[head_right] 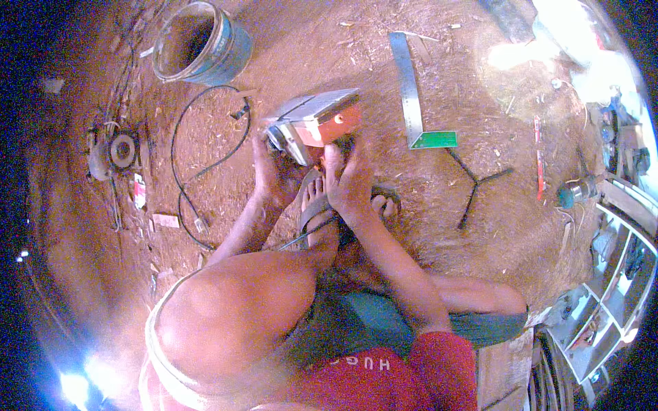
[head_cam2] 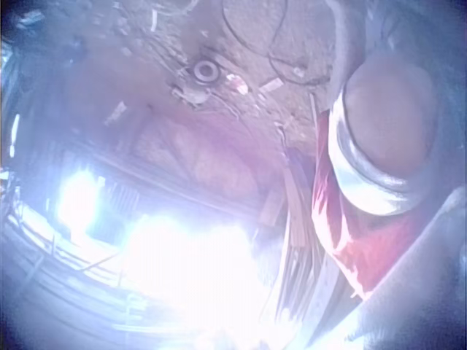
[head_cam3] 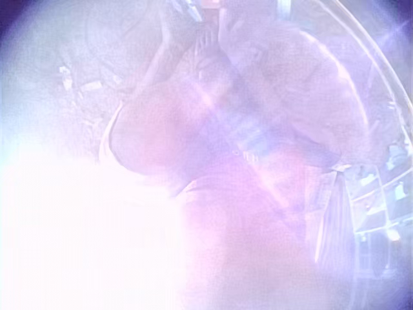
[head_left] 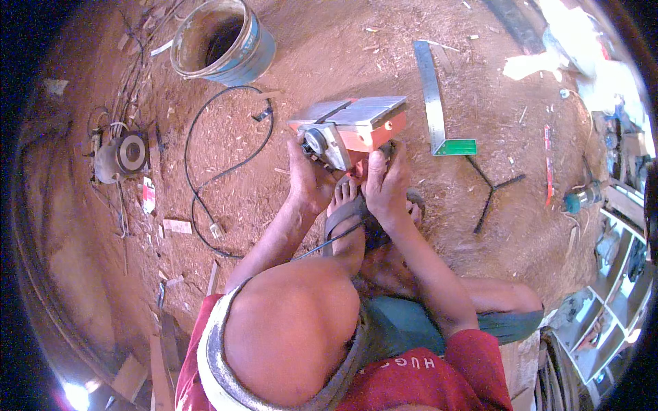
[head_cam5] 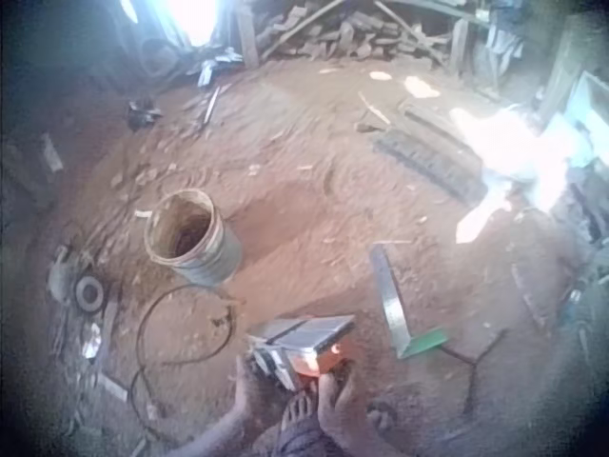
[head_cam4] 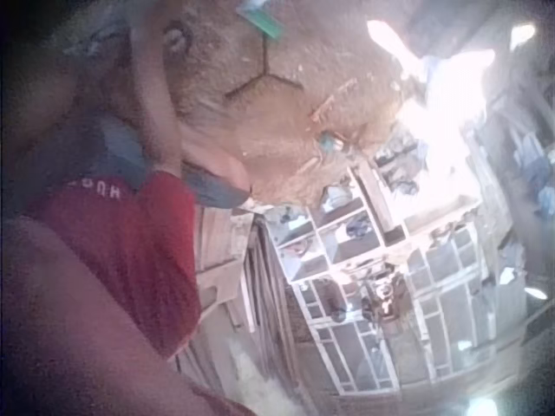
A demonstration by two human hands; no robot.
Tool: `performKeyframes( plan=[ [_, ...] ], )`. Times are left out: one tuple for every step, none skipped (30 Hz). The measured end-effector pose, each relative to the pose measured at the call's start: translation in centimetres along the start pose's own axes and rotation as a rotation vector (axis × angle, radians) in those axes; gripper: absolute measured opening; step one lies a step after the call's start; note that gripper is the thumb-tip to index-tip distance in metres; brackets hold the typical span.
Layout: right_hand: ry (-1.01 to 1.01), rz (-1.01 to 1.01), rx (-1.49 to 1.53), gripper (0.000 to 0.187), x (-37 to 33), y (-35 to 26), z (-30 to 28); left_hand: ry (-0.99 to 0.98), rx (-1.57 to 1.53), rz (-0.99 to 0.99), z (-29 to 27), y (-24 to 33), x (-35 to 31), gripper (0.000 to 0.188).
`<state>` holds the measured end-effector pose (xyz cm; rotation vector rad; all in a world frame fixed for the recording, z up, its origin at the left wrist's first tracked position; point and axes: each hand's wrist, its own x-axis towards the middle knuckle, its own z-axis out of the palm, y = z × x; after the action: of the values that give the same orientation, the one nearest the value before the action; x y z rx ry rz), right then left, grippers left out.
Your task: The person sits on the floor and assembles a handheld power tool, likely a jigsaw. They attach a metal blade to the tool's base, secure it with a knob, and then attach a metal guide rail to the side of the tool body.
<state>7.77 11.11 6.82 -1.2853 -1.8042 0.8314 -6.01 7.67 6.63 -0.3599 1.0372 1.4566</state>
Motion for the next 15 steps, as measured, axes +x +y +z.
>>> performKeyframes(
  plan=[
    [-0.011, 0.059, 0.048, 0.036, 0.2, 0.0, -0.1, 0.006, 0.009, -0.011, 0.1, -0.1, 0.0, 0.067],
    [-0.023, 0.117, 0.098, 0.034, 0.4, 0.1, -0.2, 0.014, 0.019, -0.020, 0.1, -0.1, -0.1, 0.066],
    [-0.035, 0.102, 0.086, 0.034, 0.6, 0.2, -0.2, 0.130, 0.051, 0.021, 0.1, -0.2, -0.2, 0.059],
    [-0.039, 0.091, 0.072, 0.034, 0.8, 0.5, -0.4, 0.249, 0.183, 0.106, -0.5, -0.6, 0.0, 0.057],
    [-0.044, 0.081, 0.063, 0.035, 1.0, 0.7, -0.5, 0.370, 0.317, 0.196, -1.5, -0.8, 0.1, 0.055],
    [-0.048, 0.072, 0.055, 0.035, 1.2, 0.7, -0.5, 0.492, 0.451, 0.289, -2.5, -0.7, 0.1, 0.053],
    [-0.082, 0.048, 0.029, 0.037, 1.3, 0.7, -0.7, 0.415, 0.560, 0.465, -2.6, -0.2, -0.1, 0.054],
    [-0.123, 0.026, 0.008, 0.040, 1.3, 0.2, -0.7, 0.340, 0.664, 0.642, -2.7, 0.8, -0.9, 0.054],
    [-0.163, 0.004, -0.013, 0.043, 1.2, -0.2, -0.6, 0.256, 0.765, 0.817, -2.4, 1.7, -1.5, 0.055],
    [-0.150, -0.063, -0.061, 0.044, 0.9, -0.4, -0.2, 0.084, 0.756, 0.979, -1.9, 2.6, -1.6, 0.056],
    [-0.135, -0.126, -0.107, 0.046, 0.6, -0.6, 0.2, -0.095, 0.743, 1.131, -0.7, 3.8, -1.3, 0.057],
    [-0.121, -0.187, -0.156, 0.048, 0.4, -0.9, 0.5, -0.282, 0.721, 1.274, 0.4, 4.9, -1.3, 0.058],
    [-0.171, -0.153, -0.082, 0.048, 0.7, -1.9, 0.4, -0.352, 0.835, 1.269, 1.5, 6.1, -1.8, 0.060],
    [-0.194, -0.192, -0.095, 0.048, 0.9, -2.3, 0.4, -0.430, 0.939, 1.261, 2.9, 7.0, -2.2, 0.062],
    [-0.216, -0.230, -0.109, 0.048, 1.0, -2.6, 0.4, -0.510, 1.041, 1.248, 3.8, 7.7, -2.4, 0.064]
  ],
)
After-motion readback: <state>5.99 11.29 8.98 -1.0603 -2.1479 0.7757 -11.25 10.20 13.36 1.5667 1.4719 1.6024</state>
